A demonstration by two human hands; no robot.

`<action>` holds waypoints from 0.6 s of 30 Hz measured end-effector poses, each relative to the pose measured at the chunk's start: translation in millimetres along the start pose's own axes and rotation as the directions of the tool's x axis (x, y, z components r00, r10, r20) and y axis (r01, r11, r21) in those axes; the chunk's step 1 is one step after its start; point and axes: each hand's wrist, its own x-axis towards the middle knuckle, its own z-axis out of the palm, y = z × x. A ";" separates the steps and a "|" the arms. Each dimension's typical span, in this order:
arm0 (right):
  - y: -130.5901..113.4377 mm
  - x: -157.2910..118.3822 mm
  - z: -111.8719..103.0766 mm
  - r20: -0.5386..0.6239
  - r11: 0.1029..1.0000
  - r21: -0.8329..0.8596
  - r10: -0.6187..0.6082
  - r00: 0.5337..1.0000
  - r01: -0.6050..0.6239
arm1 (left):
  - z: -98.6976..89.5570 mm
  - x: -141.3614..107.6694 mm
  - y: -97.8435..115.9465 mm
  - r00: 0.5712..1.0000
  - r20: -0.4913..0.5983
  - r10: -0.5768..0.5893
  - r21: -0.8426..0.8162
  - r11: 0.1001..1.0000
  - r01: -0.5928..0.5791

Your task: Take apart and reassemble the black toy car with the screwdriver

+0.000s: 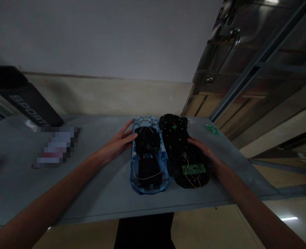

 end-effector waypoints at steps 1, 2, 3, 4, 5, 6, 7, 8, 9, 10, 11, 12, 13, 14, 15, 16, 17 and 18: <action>0.5 0.0 0.5 -0.022 1.000 0.006 0.007 1.000 -0.007 | 0.1 0.1 -0.2 1.000 0.001 0.002 -0.005 1.000 -0.002; 0.8 -0.4 0.8 -0.027 1.000 0.008 0.007 1.000 -0.007 | 0.5 0.1 0.1 1.000 -0.001 0.003 -0.006 1.000 -0.003; 0.9 -1.1 1.0 -0.019 1.000 0.008 0.003 1.000 -0.003 | 1.0 -0.2 0.6 1.000 -0.005 0.003 -0.004 1.000 -0.003; 0.8 -1.9 1.1 -0.004 1.000 0.008 -0.004 1.000 0.004 | 1.6 -0.5 1.2 1.000 -0.008 0.002 -0.001 1.000 -0.002; 0.4 -2.9 1.1 0.012 1.000 0.010 -0.011 1.000 0.011 | 2.2 -0.9 1.9 1.000 -0.010 0.002 0.002 1.000 -0.002; -0.3 -3.7 1.1 0.023 1.000 0.015 -0.017 1.000 0.016 | 2.7 -1.2 2.6 1.000 -0.010 0.003 0.005 1.000 -0.003; -1.1 -4.5 1.3 0.025 1.000 0.019 -0.019 1.000 0.018 | 3.1 -1.5 3.0 1.000 -0.011 0.006 0.009 1.000 -0.005; -2.0 -4.9 1.7 0.018 1.000 0.022 -0.015 1.000 0.014 | 3.3 -1.6 3.2 1.000 -0.012 0.009 0.012 1.000 -0.009; -2.8 -5.2 2.1 0.005 1.000 0.023 -0.003 1.000 0.003 | 3.4 -1.5 3.3 1.000 -0.013 0.011 0.015 1.000 -0.011; -3.4 -5.1 2.7 -0.007 1.000 0.023 0.014 1.000 -0.013 | 3.3 -1.4 3.2 1.000 -0.015 0.011 0.018 1.000 -0.011; -3.8 -4.8 3.3 -0.019 0.999 0.021 0.028 0.999 -0.028 | 3.1 -1.3 3.1 1.000 -0.014 0.009 0.019 1.000 -0.009; -4.0 -4.4 3.9 -0.023 0.999 0.020 0.036 0.999 -0.036 | 2.9 -1.1 3.1 1.000 -0.012 0.006 0.019 1.000 -0.006; -3.9 -4.0 4.3 -0.020 0.999 0.018 0.036 0.999 -0.036 | 2.7 -0.9 3.0 1.000 -0.010 0.002 0.016 1.000 -0.002; -3.7 -3.6 4.4 -0.009 1.000 0.017 0.026 1.000 -0.026 | 2.5 -0.9 3.1 1.000 -0.006 -0.004 0.011 1.000 0.004; -3.4 -3.4 4.4 0.006 1.000 0.016 0.013 1.000 -0.013 | 2.2 -0.9 3.2 1.000 -0.003 -0.009 0.004 1.000 0.009; -3.3 -3.4 4.2 0.024 1.000 0.015 -0.001 1.000 0.001 | 2.0 -0.9 3.3 1.000 -0.002 -0.011 -0.003 1.000 0.011; -3.3 -3.6 3.9 0.041 1.000 0.016 -0.012 0.999 0.011 | 1.7 -1.0 3.3 1.000 0.001 -0.011 -0.010 1.000 0.011; -3.7 -4.1 3.5 0.055 1.000 0.016 -0.016 0.998 0.015 | 1.4 -1.1 3.3 1.000 0.005 -0.009 -0.015 1.000 0.010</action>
